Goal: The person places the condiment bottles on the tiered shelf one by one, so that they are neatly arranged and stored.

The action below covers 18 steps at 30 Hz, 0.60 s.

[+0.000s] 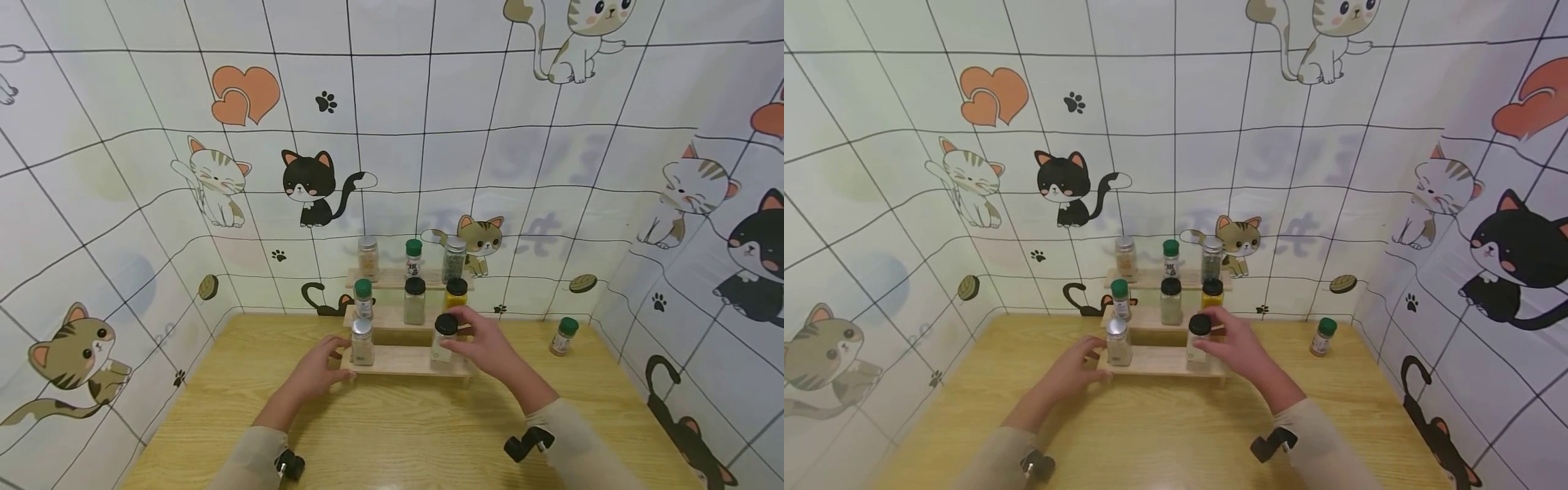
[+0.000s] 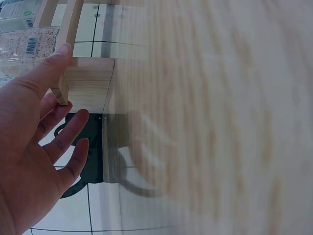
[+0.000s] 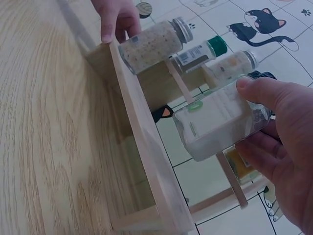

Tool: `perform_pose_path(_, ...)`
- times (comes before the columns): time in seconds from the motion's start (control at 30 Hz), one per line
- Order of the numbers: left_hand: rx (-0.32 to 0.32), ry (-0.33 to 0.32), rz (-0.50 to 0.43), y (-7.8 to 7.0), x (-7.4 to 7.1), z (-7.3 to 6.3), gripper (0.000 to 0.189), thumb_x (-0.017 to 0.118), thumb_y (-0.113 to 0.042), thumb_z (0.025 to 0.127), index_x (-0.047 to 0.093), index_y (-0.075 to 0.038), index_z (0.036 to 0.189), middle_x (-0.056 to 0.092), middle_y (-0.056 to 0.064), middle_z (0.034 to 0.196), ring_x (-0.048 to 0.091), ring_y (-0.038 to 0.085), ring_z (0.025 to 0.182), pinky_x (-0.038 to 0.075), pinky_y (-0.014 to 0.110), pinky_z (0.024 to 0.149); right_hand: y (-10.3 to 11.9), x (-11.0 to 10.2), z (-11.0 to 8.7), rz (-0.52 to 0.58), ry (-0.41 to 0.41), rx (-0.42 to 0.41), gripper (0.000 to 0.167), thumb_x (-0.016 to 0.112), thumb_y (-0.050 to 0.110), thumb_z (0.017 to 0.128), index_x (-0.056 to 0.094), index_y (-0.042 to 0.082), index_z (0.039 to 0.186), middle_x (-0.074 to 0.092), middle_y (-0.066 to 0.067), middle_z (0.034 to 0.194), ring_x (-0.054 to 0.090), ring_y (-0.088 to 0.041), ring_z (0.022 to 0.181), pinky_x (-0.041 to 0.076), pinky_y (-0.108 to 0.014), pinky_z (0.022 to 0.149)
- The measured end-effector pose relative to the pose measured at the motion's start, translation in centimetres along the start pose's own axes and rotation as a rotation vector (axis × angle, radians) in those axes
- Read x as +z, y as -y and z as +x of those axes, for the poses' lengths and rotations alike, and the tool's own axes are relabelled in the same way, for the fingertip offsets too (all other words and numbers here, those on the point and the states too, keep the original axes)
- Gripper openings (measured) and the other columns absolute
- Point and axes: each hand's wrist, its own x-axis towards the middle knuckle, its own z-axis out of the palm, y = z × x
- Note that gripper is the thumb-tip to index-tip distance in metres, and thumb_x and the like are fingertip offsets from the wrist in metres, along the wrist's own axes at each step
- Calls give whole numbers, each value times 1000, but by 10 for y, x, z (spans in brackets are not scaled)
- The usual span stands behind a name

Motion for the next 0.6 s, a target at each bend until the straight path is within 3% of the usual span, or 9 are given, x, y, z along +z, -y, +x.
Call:
perform_pose_path(0.4,7,4,-8,1,1,1,63,95,-31,91,67,-17,145,63,0,145,69,28,124,58,56,103,6,22,16,73,87,4,51,91,17,95,68,14,140,73,-4,129,71,-29,120,61,-50,102)
perform_pose_path(0.6,3,4,1,3,0,2,63,95,-32,91,67,-18,146,63,-1,145,69,27,124,58,56,103,9,32,24,104,125,-9,49,90,17,96,69,12,140,73,-6,128,69,-30,117,59,-56,104)
